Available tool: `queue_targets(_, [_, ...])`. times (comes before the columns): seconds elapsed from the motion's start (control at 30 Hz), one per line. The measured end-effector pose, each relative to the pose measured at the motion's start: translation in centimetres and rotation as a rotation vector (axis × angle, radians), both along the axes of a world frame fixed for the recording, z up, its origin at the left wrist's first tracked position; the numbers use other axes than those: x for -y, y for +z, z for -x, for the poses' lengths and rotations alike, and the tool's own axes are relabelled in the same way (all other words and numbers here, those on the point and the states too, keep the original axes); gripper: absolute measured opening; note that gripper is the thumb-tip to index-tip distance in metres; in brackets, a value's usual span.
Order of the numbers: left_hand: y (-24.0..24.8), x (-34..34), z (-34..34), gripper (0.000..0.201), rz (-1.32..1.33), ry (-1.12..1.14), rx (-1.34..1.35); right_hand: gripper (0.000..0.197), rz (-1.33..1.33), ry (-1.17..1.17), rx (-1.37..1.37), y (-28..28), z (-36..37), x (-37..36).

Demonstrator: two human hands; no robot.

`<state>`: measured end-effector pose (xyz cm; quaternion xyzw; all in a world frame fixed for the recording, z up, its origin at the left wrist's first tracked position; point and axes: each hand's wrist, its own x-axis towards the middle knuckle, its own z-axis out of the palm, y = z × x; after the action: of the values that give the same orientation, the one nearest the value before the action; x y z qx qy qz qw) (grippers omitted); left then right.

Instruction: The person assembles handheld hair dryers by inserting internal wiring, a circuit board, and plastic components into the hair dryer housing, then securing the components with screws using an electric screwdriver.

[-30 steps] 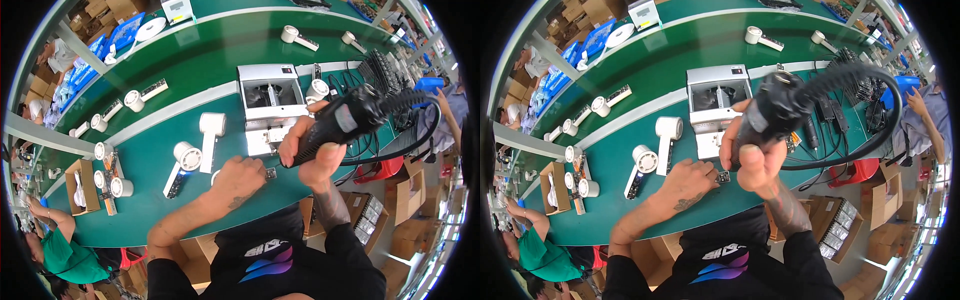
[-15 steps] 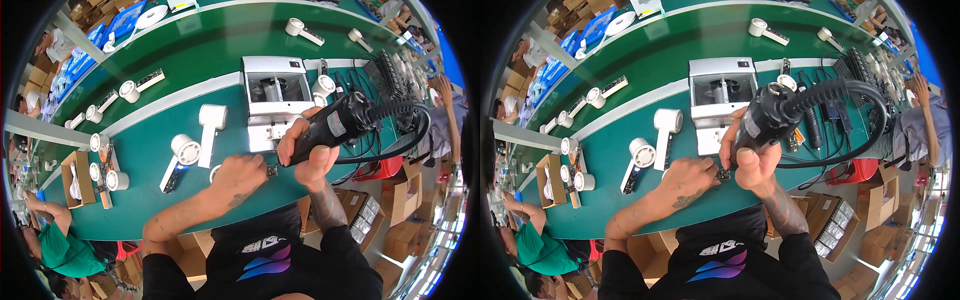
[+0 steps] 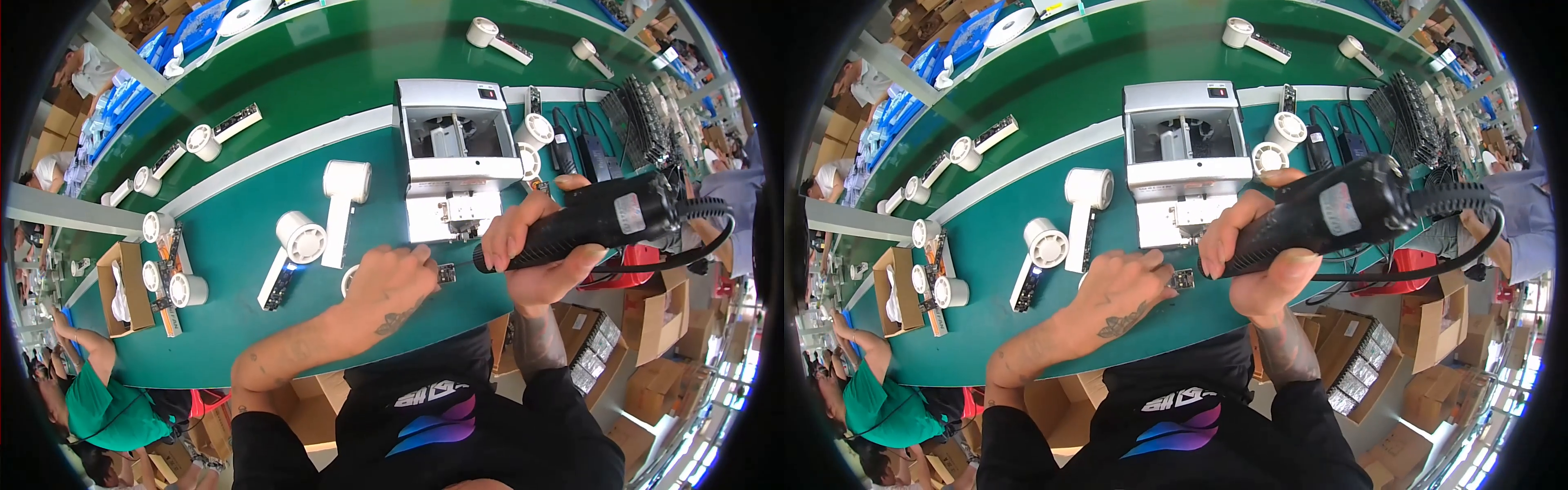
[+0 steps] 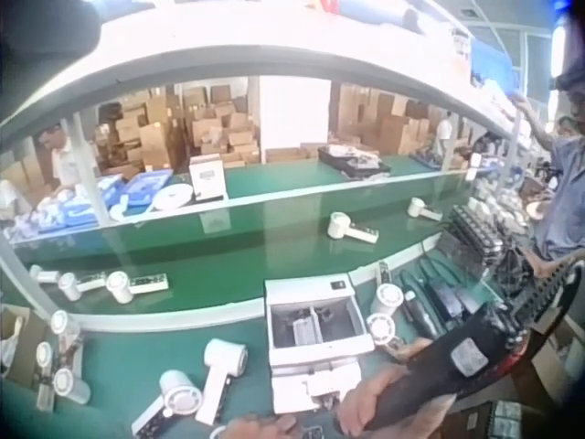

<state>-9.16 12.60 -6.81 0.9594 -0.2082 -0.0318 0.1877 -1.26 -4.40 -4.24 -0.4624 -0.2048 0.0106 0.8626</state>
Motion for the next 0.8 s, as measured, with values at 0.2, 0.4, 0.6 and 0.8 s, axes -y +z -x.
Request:
queue_targets(0.2, [-0.4, 0.3, 0.0, 0.013, 0.039, 0.003, 0.073, 0.098, 0.195, -0.003, 0.037, -1.0, 0.1, -0.3])
queue_targets(0.4, [-0.7, 0.1, 0.0, 0.008, -0.020, -0.027, 0.058, 0.084, 0.211, 0.044, 0.178, -2.3, 0.2, 0.0])
queue_targets(0.6, [-0.7, 0.1, -0.1, 0.006, 0.011, -0.049, 0.084, 0.080, 0.179, 0.091, 0.257, -2.7, 0.4, -0.1])
queue_targets(0.8, [-1.3, 0.6, 0.3, 0.004, -0.039, 0.006, 0.172, 0.084, 0.180, 0.138, 0.190, -0.7, -0.7, 1.0])
